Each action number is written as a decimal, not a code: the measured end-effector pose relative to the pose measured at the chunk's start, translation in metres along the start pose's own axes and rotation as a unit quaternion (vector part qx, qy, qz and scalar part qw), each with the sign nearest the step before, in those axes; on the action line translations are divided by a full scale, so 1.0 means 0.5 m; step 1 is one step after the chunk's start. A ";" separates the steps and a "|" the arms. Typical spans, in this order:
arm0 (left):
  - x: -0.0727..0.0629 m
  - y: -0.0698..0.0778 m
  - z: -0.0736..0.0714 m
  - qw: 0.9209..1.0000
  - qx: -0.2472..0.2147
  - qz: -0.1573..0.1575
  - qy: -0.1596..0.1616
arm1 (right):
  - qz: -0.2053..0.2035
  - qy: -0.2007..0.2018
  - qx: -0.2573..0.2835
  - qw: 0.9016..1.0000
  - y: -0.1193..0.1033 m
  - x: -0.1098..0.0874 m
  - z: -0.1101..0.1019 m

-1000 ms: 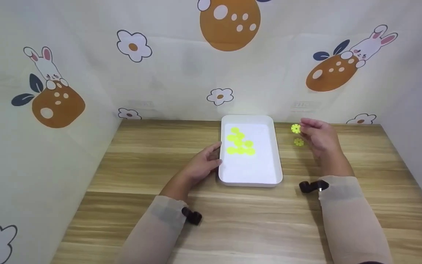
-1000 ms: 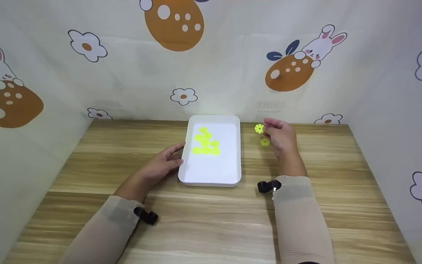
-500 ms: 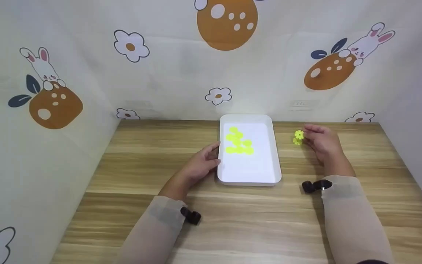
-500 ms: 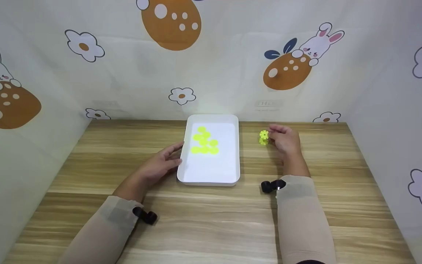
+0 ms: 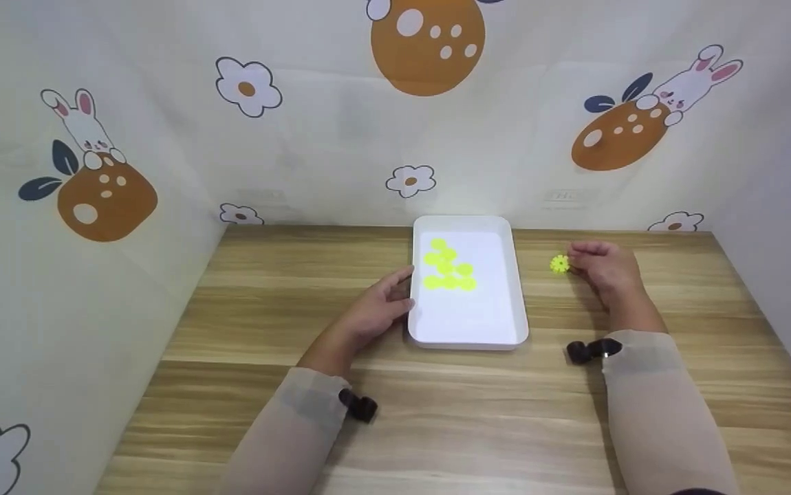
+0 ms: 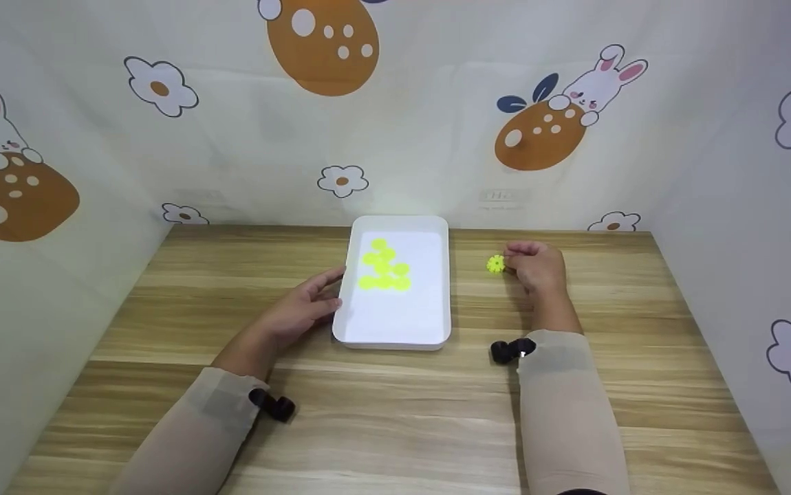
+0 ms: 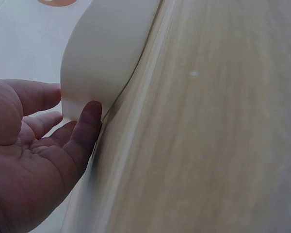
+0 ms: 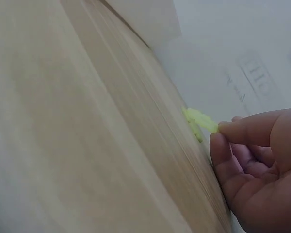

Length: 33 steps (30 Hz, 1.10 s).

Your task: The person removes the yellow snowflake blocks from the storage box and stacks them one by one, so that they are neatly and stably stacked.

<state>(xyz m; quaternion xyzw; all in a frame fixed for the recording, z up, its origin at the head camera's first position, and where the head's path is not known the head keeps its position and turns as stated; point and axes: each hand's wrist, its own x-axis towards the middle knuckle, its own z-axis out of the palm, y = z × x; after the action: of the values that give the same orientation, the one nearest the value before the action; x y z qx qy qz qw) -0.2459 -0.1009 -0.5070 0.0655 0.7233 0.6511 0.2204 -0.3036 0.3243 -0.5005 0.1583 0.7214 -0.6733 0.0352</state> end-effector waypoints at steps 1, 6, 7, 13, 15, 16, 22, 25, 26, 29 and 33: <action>0.000 0.000 0.000 1.000 -0.001 0.000 0.000 | 0.000 0.001 -0.003 1.000 0.000 0.000 0.000; -0.001 0.002 0.000 1.000 0.004 -0.001 0.001 | 0.001 0.010 -0.020 1.000 0.002 -0.001 0.001; -0.001 0.002 0.000 1.000 0.006 -0.001 0.001 | 0.001 0.014 -0.024 1.000 0.002 -0.001 0.001; 0.000 0.000 -0.001 1.000 -0.009 0.005 -0.007 | 0.008 0.035 -0.032 0.999 0.001 -0.001 0.003; 0.000 -0.001 -0.001 1.000 -0.018 0.007 -0.011 | 0.010 0.037 -0.027 0.999 0.000 -0.001 0.003; 0.001 -0.001 -0.001 1.000 -0.018 0.006 -0.011 | 0.011 0.038 -0.031 0.999 0.000 -0.001 0.003; 0.000 0.001 0.000 1.000 -0.010 0.000 -0.007 | 0.023 0.047 -0.061 0.997 -0.001 -0.001 0.005; 0.000 0.003 -0.001 1.000 -0.005 -0.006 -0.004 | 0.023 0.050 -0.070 0.996 -0.001 -0.001 0.005; 0.000 0.003 0.000 1.000 -0.005 -0.008 -0.002 | 0.023 0.050 -0.074 0.996 -0.001 -0.001 0.004; 0.000 0.006 0.001 1.000 -0.003 -0.014 0.002 | 0.025 0.050 -0.066 0.996 -0.002 -0.001 0.005; 0.001 0.007 0.001 1.000 -0.004 -0.020 0.003 | 0.031 0.040 -0.010 0.999 -0.006 -0.002 0.005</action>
<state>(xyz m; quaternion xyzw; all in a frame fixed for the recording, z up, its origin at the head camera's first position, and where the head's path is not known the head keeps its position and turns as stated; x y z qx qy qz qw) -0.2467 -0.0996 -0.5035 0.0482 0.7226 0.6497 0.2311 -0.3037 0.3215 -0.4974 0.2074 0.7234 -0.6580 0.0285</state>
